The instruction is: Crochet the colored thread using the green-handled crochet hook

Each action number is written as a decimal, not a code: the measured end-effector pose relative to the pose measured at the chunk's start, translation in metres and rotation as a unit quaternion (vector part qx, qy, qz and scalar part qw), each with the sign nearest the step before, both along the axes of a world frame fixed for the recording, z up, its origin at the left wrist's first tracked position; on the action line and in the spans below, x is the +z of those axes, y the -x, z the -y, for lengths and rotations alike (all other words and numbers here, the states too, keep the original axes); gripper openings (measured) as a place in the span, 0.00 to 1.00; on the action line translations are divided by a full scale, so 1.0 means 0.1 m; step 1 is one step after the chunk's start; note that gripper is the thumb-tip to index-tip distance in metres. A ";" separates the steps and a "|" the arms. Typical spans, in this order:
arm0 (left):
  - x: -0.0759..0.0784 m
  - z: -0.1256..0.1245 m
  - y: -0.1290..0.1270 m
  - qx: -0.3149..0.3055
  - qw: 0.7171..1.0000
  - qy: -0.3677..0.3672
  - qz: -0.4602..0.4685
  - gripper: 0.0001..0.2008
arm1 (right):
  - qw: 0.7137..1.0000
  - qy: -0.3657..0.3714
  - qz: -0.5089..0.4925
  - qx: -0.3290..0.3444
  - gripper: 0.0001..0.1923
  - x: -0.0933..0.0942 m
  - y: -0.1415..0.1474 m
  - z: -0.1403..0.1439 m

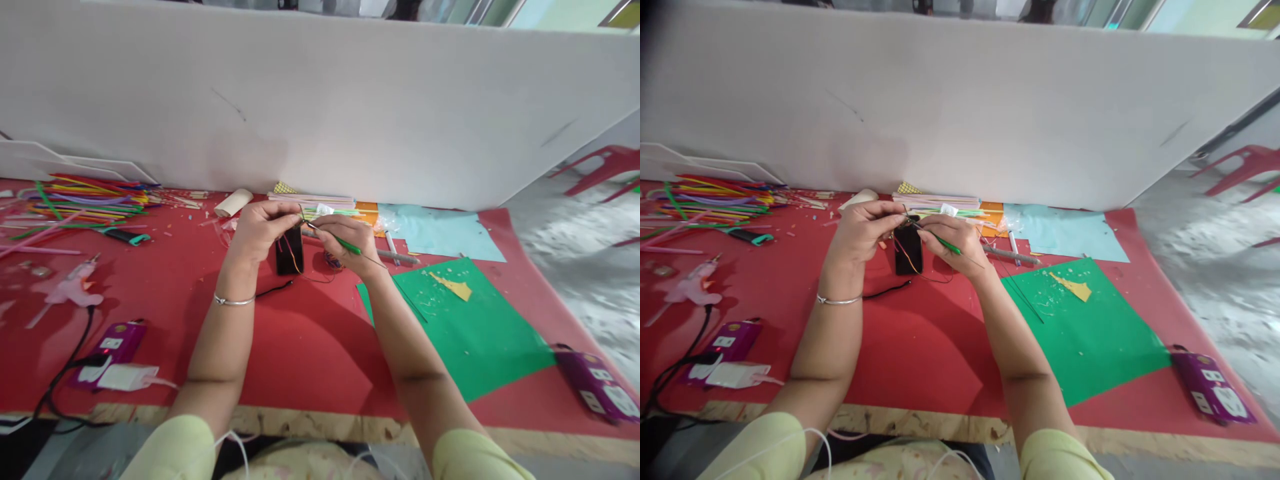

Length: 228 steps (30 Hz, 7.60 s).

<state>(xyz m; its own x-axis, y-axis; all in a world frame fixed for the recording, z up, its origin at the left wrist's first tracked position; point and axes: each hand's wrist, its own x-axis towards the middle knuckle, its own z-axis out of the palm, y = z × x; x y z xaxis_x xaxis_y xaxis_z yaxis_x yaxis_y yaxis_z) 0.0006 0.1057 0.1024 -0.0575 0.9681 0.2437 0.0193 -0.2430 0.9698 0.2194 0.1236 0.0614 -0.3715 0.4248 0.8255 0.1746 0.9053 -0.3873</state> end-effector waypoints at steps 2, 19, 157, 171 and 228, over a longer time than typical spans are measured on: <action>-0.01 -0.01 0.02 -0.020 0.999 0.014 0.026 0.13 | 1.000 -0.004 -0.003 0.004 0.11 0.00 -0.01 0.00; -0.05 -0.07 0.11 -0.086 0.991 0.054 0.091 0.13 | 1.000 -0.003 0.010 -0.001 0.11 0.09 -0.02 0.07; -0.03 0.02 -0.09 0.053 0.983 -0.101 -0.141 0.14 | 0.996 0.071 -0.054 -0.027 0.14 0.05 0.03 0.03; -0.08 -0.02 -0.08 0.070 0.965 -0.162 -0.193 0.14 | 0.997 0.052 -0.053 -0.025 0.12 0.05 0.03 0.03; -0.21 -0.12 -0.22 0.095 0.990 -0.086 -0.052 0.17 | 0.985 -0.123 0.020 -0.118 0.10 -0.15 0.08 -0.04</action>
